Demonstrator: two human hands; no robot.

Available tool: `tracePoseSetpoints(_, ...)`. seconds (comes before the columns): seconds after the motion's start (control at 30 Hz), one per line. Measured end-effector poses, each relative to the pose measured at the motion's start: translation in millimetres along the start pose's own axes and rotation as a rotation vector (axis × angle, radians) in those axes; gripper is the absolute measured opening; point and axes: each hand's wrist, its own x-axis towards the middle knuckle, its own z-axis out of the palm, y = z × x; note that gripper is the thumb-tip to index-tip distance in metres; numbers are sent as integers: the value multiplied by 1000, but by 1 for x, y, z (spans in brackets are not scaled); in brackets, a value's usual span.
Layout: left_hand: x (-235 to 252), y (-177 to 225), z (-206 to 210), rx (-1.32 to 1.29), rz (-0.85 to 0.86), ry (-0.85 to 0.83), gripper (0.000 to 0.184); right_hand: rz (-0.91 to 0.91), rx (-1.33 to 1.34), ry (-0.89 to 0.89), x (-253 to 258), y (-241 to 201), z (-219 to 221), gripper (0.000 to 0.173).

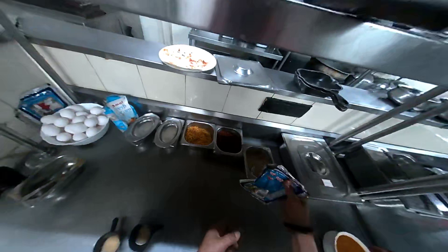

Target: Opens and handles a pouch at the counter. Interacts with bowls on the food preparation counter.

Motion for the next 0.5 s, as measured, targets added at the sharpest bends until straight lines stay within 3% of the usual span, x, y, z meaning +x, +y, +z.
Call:
tracePoseSetpoints(0.03,-8,4,-12,98,124,39,35,45,225,-80,3,27,2,26)
tracePoseSetpoints(0.1,-26,23,-38,265,363,120,30,339,395,-178,-1,25,16,32)
tracePoseSetpoints(0.23,-66,81,-97,380,735,225,43,418,511,-233,-41,-23,77,34)
tracePoseSetpoints(0.37,-120,112,-180,567,832,302,59,404,490,-383,-107,-78,168,30)
tracePoseSetpoints(0.5,-172,113,-279,573,893,461,40,444,503,-580,-180,-120,273,24)
